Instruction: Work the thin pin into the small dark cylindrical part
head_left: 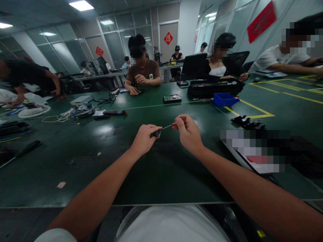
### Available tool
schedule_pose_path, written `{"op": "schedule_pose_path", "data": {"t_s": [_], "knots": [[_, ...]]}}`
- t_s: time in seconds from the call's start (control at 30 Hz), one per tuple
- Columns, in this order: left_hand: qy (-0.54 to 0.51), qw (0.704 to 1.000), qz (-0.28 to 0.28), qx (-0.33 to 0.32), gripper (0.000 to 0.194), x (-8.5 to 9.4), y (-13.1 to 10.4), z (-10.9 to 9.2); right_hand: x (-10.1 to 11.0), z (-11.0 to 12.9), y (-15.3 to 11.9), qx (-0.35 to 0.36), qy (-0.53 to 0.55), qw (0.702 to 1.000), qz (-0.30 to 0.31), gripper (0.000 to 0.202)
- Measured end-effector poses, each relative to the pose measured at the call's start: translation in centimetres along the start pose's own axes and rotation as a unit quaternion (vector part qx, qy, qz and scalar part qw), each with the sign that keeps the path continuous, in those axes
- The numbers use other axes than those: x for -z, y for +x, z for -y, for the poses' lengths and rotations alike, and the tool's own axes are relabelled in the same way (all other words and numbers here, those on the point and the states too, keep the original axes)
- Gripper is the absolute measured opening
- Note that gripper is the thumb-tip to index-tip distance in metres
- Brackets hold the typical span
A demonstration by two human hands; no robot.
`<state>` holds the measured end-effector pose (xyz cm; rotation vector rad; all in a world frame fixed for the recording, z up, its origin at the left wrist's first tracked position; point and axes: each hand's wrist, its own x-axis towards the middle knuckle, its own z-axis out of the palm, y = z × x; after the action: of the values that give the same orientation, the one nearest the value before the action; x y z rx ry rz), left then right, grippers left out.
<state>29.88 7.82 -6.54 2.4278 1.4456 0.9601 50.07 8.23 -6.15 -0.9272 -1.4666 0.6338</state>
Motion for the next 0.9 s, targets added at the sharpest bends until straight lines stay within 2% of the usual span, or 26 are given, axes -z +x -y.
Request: {"op": "schedule_pose_path", "data": {"t_s": [0.23,0.4,0.7,0.9], "knots": [[0.007,1.000,0.005,0.010,0.040,-0.15,0.04,0.27,0.06,0.23,-0.03,0.003,-0.011,1.000,-0.004,0.020],[0.008,1.000,0.007,0.005,0.040,-0.20,0.04,0.29,0.02,0.25,-0.07,0.005,-0.012,1.000,0.017,0.019],[-0.012,1.000,0.022,0.013,0.040,-0.43,0.08,0.50,0.20,0.16,0.17,0.018,-0.111,0.993,0.026,0.018],[-0.014,0.999,0.034,0.036,0.040,-0.34,0.07,0.57,0.39,0.31,0.22,0.027,-0.123,0.992,0.013,0.018]]}}
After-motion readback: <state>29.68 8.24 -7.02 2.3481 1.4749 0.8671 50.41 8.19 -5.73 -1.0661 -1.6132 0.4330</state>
